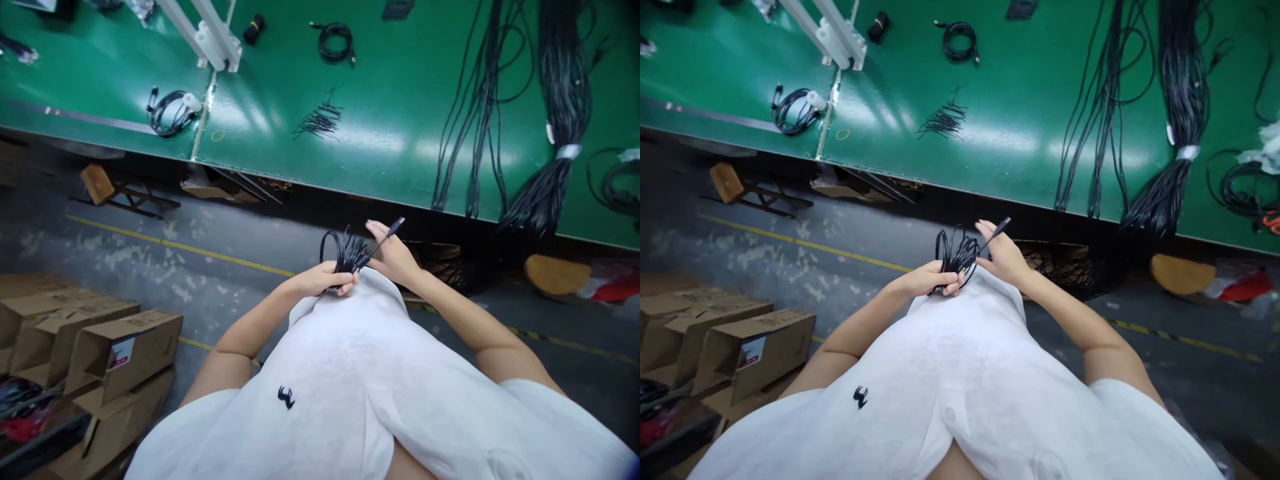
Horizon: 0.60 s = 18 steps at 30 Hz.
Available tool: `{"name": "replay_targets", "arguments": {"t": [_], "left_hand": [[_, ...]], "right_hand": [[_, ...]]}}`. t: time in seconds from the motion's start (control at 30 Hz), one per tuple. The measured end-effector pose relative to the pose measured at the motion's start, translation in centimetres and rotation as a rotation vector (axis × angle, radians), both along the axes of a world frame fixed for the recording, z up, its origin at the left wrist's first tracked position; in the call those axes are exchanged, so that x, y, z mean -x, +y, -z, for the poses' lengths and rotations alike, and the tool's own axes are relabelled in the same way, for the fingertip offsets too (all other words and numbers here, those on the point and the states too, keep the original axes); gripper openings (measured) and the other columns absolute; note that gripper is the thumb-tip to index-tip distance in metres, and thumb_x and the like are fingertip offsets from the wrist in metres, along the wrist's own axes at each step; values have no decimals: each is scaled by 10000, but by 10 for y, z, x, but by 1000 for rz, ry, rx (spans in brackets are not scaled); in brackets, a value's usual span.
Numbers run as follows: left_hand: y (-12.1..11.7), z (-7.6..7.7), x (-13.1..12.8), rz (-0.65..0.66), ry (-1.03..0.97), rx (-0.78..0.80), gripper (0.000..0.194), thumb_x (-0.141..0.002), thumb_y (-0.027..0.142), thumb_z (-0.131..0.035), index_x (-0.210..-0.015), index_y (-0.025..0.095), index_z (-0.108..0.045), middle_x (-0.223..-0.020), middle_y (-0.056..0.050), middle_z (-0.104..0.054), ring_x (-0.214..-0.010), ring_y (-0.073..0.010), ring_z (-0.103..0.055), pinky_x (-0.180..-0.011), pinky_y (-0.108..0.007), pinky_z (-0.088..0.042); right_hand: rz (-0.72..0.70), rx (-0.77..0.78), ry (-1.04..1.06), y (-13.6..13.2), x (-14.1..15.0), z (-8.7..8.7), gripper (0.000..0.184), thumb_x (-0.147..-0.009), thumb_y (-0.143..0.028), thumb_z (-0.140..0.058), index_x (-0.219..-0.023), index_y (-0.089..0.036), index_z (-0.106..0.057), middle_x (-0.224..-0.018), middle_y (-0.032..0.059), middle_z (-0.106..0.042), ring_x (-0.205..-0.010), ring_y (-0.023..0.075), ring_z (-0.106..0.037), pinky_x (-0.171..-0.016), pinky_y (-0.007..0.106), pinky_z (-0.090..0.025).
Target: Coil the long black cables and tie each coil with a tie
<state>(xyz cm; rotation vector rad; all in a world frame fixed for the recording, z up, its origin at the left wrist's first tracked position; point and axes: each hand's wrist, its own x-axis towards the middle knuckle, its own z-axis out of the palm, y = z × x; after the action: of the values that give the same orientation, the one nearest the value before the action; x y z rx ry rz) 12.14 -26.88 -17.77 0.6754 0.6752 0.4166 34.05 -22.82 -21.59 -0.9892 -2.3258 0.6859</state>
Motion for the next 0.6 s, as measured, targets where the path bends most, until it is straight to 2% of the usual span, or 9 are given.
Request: {"name": "replay_targets", "arguments": {"t": [0.1,0.13,0.17,0.23,0.33,0.4,0.43,0.5,0.6], "left_hand": [[1,-14,3,157,-44,22,305,-823,413,-692,-851,118,-620,-569,23,-509,-573,-107,-514,-720,-316,-509],[1,-18,7,156,-36,7,302,-828,413,-687,-848,120,-618,-563,24,-503,-567,-109,-513,-695,-310,-506],[1,-21,11,127,-17,-17,298,-834,412,-680,-850,122,-617,-557,28,-493,-553,-107,-503,-662,-300,-500],[2,-25,19,-3,37,-99,292,-833,413,-682,-845,128,-616,-538,41,-458,-520,-98,-473,-591,-270,-468],[8,-27,19,-368,107,-257,305,-810,447,-701,-820,157,-606,-523,52,-419,-504,-93,-450,-569,-251,-441],[10,-24,9,-663,160,-340,315,-796,478,-706,-825,188,-588,-544,56,-414,-512,-90,-430,-609,-258,-455],[10,-20,2,-784,195,-371,314,-801,490,-696,-830,202,-575,-564,55,-418,-525,-91,-426,-638,-262,-463],[5,-11,-12,-918,274,-418,310,-833,505,-652,-820,215,-543,-608,43,-441,-574,-100,-449,-706,-275,-474],[-11,8,-22,-903,366,-469,381,-887,559,-546,-742,215,-473,-627,32,-435,-611,-112,-460,-799,-317,-475]], "right_hand": [[-328,-2,162,35,36,-11,344,-949,-350,-491,-1260,-238,-589,-1239,107,-623,-1203,232,-552,-1081,487,-384],[-401,30,225,42,46,-12,295,-951,-345,-489,-1186,-237,-630,-1140,87,-661,-1123,212,-589,-1065,468,-397],[-405,98,301,46,55,-12,262,-944,-350,-501,-1116,-227,-656,-1045,72,-679,-1042,194,-612,-1034,438,-422],[-199,348,520,45,71,-7,224,-911,-378,-549,-971,-197,-666,-870,46,-666,-871,164,-619,-912,363,-488],[206,971,894,26,97,6,257,-874,-423,-599,-802,-177,-580,-644,-16,-543,-618,114,-538,-661,264,-508],[322,1385,1072,16,113,11,296,-876,-431,-615,-747,-182,-518,-535,-62,-424,-494,83,-438,-520,214,-453],[359,1533,1139,14,119,12,298,-882,-418,-622,-743,-183,-504,-507,-80,-377,-458,70,-395,-476,194,-420],[463,1675,1251,16,124,11,273,-887,-374,-643,-762,-176,-503,-487,-107,-315,-411,45,-321,-410,156,-347],[530,1656,1343,24,122,8,229,-860,-315,-697,-817,-156,-538,-518,-116,-323,-396,13,-283,-375,117,-274]]}}
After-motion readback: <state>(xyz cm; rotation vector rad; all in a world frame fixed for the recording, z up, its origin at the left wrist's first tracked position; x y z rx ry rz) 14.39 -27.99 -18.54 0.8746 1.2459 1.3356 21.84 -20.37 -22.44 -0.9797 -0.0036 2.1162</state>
